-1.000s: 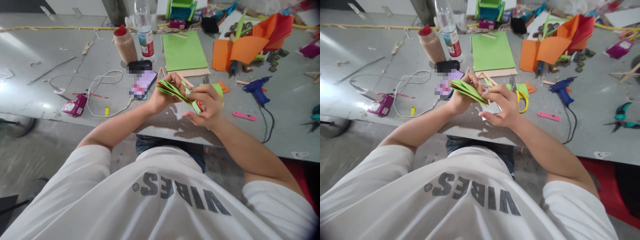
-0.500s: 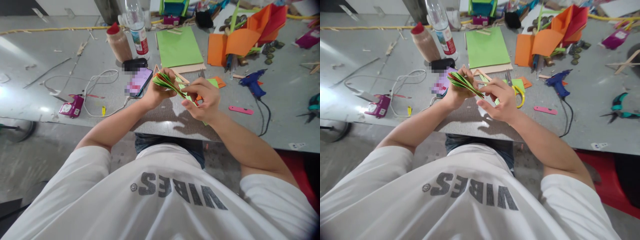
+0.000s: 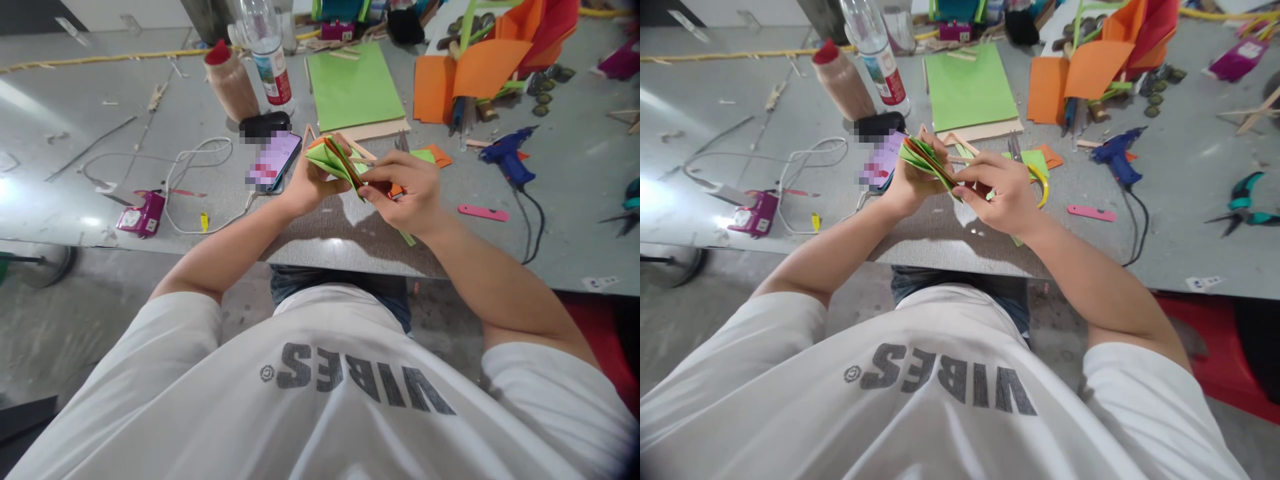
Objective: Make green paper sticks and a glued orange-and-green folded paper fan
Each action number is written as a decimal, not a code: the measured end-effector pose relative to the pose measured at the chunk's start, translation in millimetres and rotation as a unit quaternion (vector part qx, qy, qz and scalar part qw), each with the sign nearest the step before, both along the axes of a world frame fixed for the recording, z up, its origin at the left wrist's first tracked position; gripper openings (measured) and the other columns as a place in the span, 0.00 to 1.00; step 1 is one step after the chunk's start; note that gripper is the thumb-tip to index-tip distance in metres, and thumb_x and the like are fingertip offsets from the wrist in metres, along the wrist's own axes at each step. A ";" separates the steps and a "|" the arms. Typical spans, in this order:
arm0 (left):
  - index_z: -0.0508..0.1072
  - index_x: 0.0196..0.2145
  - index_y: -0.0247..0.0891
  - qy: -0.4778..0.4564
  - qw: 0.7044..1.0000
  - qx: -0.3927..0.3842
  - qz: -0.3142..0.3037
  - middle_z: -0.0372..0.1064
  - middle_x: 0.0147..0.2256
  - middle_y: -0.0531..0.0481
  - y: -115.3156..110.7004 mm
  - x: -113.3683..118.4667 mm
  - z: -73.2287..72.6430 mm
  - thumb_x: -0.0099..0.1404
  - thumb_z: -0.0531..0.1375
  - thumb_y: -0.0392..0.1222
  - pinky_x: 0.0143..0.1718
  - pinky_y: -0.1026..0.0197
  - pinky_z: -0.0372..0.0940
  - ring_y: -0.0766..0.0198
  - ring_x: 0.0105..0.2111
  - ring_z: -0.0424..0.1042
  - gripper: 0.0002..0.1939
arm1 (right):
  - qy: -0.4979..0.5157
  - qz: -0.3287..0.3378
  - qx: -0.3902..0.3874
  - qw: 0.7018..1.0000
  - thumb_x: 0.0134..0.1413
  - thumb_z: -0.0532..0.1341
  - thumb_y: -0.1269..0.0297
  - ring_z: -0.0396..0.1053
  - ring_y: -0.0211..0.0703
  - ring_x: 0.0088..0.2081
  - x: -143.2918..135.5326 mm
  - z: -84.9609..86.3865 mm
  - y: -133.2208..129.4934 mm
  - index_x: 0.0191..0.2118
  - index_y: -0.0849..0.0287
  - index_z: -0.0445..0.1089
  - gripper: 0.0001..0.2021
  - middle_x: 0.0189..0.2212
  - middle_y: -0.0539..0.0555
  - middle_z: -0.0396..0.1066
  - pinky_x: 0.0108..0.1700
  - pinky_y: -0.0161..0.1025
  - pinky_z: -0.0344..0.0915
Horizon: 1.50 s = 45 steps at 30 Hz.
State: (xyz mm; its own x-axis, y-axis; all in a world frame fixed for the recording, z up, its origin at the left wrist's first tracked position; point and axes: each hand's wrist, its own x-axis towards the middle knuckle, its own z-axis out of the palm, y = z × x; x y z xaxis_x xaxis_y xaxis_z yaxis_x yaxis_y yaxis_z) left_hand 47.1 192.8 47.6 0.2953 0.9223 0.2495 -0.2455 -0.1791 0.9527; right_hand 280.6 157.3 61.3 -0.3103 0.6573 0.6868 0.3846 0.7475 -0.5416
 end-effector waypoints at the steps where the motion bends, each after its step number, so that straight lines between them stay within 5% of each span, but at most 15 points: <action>1: 0.77 0.45 0.44 -0.001 1.000 0.001 0.000 0.78 0.38 0.54 1.5 -0.5 -1.3 0.53 0.89 0.48 0.50 0.54 0.78 0.58 0.45 0.85 0.31 | -0.002 -0.005 0.003 1.000 0.72 0.74 0.45 0.74 0.46 0.32 -0.2 0.3 0.0 0.43 0.48 0.86 0.13 0.37 0.55 0.81 0.36 0.48 0.77; 8: 0.76 0.43 0.45 -0.019 1.000 0.006 0.010 0.75 0.37 0.53 21.2 -2.4 -18.2 0.57 0.86 0.63 0.51 0.51 0.80 0.52 0.50 0.87 0.32 | -0.013 0.002 -0.026 1.000 0.71 0.74 0.45 0.72 0.49 0.33 0.2 2.0 -3.3 0.39 0.49 0.80 0.15 0.32 0.54 0.75 0.38 0.51 0.74; 16: 0.76 0.46 0.46 -0.032 0.999 0.019 0.017 0.73 0.33 0.55 37.5 -9.6 -18.8 0.64 0.84 0.57 0.49 0.52 0.77 0.57 0.46 0.83 0.26 | 0.158 -0.108 0.064 0.979 0.76 0.66 0.31 0.65 0.51 0.32 15.7 13.7 11.0 0.37 0.47 0.73 0.25 0.31 0.56 0.70 0.37 0.55 0.65; 20: 0.76 0.51 0.45 -0.034 0.999 0.029 0.028 0.73 0.36 0.57 36.9 -9.9 -17.0 0.60 0.85 0.58 0.45 0.54 0.77 0.56 0.44 0.85 0.32 | 0.139 -0.123 -0.004 0.983 0.73 0.56 0.18 0.60 0.50 0.32 24.0 2.3 33.2 0.35 0.45 0.65 0.33 0.28 0.54 0.65 0.40 0.55 0.65; 27: 0.77 0.52 0.46 -0.074 0.996 0.053 -0.010 0.74 0.34 0.58 38.5 -6.5 -22.0 0.50 0.88 0.59 0.42 0.58 0.74 0.61 0.37 0.82 0.39 | 0.092 -0.104 -0.006 0.990 0.80 0.51 0.23 0.52 0.45 0.25 15.3 -15.3 32.9 0.27 0.48 0.49 0.37 0.20 0.49 0.48 0.32 0.51 0.52; 30: 0.75 0.51 0.46 -0.085 0.996 0.019 -0.009 0.76 0.34 0.58 39.3 -4.5 -21.1 0.47 0.88 0.55 0.41 0.57 0.74 0.61 0.37 0.82 0.40 | 0.085 -0.077 -0.010 0.993 0.79 0.55 0.25 0.61 0.45 0.28 13.6 -20.5 35.2 0.30 0.49 0.61 0.35 0.25 0.50 0.60 0.33 0.50 0.59; 32: 0.74 0.51 0.47 -0.093 0.996 0.010 -0.010 0.77 0.35 0.57 38.6 -3.1 -20.3 0.47 0.88 0.52 0.41 0.56 0.74 0.60 0.38 0.82 0.40 | 0.092 -0.062 -0.012 0.994 0.73 0.63 0.23 0.71 0.46 0.37 13.5 -21.1 40.6 0.44 0.48 0.73 0.30 0.40 0.55 0.75 0.38 0.49 0.68; 34: 0.74 0.52 0.48 -0.098 0.995 0.005 -0.018 0.78 0.36 0.57 36.8 -1.7 -19.1 0.47 0.88 0.50 0.43 0.54 0.75 0.59 0.39 0.83 0.40 | 0.096 -0.051 -0.020 0.994 0.66 0.69 0.22 0.76 0.48 0.44 12.1 -16.3 44.7 0.56 0.47 0.75 0.33 0.53 0.58 0.78 0.42 0.49 0.73; 40: 0.75 0.56 0.51 -0.132 0.989 -0.041 -0.059 0.82 0.41 0.54 25.2 1.7 -10.7 0.50 0.87 0.45 0.54 0.48 0.77 0.56 0.44 0.85 0.40 | -0.015 0.038 -0.043 0.998 0.75 0.68 0.34 0.75 0.48 0.36 -2.6 18.7 30.7 0.45 0.49 0.81 0.22 0.37 0.54 0.82 0.41 0.51 0.77; 45: 0.78 0.54 0.47 -0.144 0.985 -0.056 -0.070 0.85 0.45 0.51 25.4 1.8 -7.2 0.45 0.85 0.42 0.54 0.49 0.76 0.56 0.44 0.85 0.40 | -0.028 0.038 -0.050 0.998 0.74 0.69 0.43 0.75 0.49 0.30 -11.7 31.9 24.6 0.42 0.48 0.82 0.15 0.31 0.53 0.80 0.36 0.51 0.77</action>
State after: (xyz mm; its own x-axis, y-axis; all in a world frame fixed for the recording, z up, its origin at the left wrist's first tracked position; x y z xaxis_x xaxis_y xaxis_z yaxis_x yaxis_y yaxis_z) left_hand 48.8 218.2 40.4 0.3527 0.9045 0.2399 -0.5241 -0.0215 0.8514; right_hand 268.8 181.9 93.2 -0.3990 0.6945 0.5987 0.3603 0.7192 -0.5941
